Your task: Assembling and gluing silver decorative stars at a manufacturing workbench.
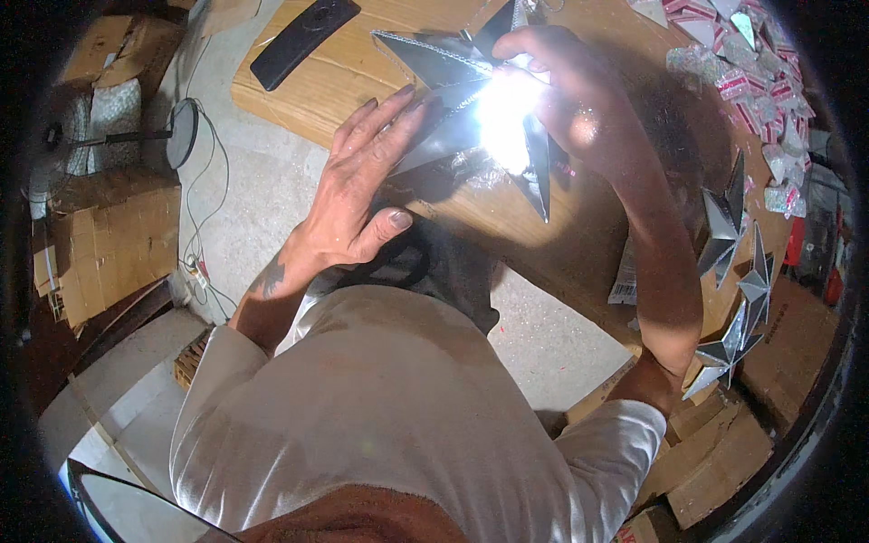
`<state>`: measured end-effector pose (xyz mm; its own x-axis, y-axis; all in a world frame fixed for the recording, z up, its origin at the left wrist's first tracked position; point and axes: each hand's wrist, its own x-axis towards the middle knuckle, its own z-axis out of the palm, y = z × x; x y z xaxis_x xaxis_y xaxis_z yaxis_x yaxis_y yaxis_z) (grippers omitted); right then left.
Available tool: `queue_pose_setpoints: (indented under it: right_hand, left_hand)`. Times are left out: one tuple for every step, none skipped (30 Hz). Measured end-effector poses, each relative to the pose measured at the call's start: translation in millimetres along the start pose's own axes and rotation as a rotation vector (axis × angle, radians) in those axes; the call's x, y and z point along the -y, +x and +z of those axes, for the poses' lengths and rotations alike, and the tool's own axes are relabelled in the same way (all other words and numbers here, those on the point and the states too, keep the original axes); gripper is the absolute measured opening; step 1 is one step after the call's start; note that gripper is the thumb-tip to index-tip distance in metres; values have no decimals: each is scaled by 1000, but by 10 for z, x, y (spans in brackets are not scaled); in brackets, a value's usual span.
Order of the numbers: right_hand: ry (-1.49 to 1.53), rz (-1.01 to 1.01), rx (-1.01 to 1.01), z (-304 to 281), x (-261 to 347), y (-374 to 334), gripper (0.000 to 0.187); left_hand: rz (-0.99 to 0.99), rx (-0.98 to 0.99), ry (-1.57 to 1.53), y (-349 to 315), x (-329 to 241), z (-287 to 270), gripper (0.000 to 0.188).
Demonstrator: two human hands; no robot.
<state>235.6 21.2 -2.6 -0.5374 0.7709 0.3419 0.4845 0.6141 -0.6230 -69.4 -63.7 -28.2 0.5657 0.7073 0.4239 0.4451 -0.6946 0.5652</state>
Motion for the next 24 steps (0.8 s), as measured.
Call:
queue_pose_setpoints:
  right_hand:
    - [-31,-78,-10,-2,-34,8,30]
    - [-63,-156,-21,-5,-51,3,28]
    - [-64,-150,-30,-7,-45,-17,28]
    - [-16,-100,-18,2,-27,1,27]
    - [33,-50,-7,11,-5,17,26]
    - [32,-49,-7,22,32,31,26]
    - [36,-23,-30,29,70,25,25]
    - [41,3,-53,36,93,22,24]
    - [42,4,-56,41,95,23,24]
    - [76,48,-55,43,96,18,23]
    - [109,92,-53,47,97,15,22]
    - [109,95,-57,52,98,14,22]
    - [62,39,-81,60,98,18,22]
    - [14,-18,-104,63,93,21,21]
    - [14,-17,-107,57,79,20,21]
    - [58,19,-57,45,63,13,23]
    - [102,54,-6,40,53,8,24]
    - [102,56,-9,46,51,5,24]
    - [125,88,-8,60,50,4,24]
    - [149,118,-6,72,52,4,24]
    - [151,118,-8,74,58,8,24]
    - [55,93,-12,59,63,11,24]
    - [-40,67,-17,51,66,11,24]
    - [-40,69,-19,57,65,11,24]
  left_hand:
    - [-3,-2,-36,6,0,3,90]
    - [4,6,-37,10,-3,5,90]
    - [-4,5,-58,15,-6,6,91]
    - [-17,-6,-80,5,-2,1,91]
    - [-16,-6,-82,-1,2,-4,91]
    - [-21,-10,-80,-5,7,-10,91]
    - [-25,-11,-76,-1,4,-8,90]
    - [-23,-7,-74,3,4,-5,90]
    - [-21,-4,-71,6,6,-2,90]
    - [-18,0,-70,12,6,-1,89]
    - [-15,5,-71,17,4,-4,89]
    - [-20,8,-70,25,1,-11,89]
    - [-26,10,-67,30,-1,-20,89]
    - [-24,12,-67,35,2,-30,89]
    - [-21,14,-66,42,8,-39,88]
    - [-18,17,-66,48,13,-43,88]
    - [-16,19,-68,57,15,-43,88]
    - [-17,1,-71,68,15,-38,87]
    - [-19,-17,-72,78,12,-37,87]
    - [-19,-15,-72,100,14,-34,87]
    - [-4,-9,-72,127,20,-30,87]
    - [14,-3,-75,152,25,-25,87]
    - [16,-2,-76,161,24,-24,87]
    - [21,15,-72,168,22,-23,87]
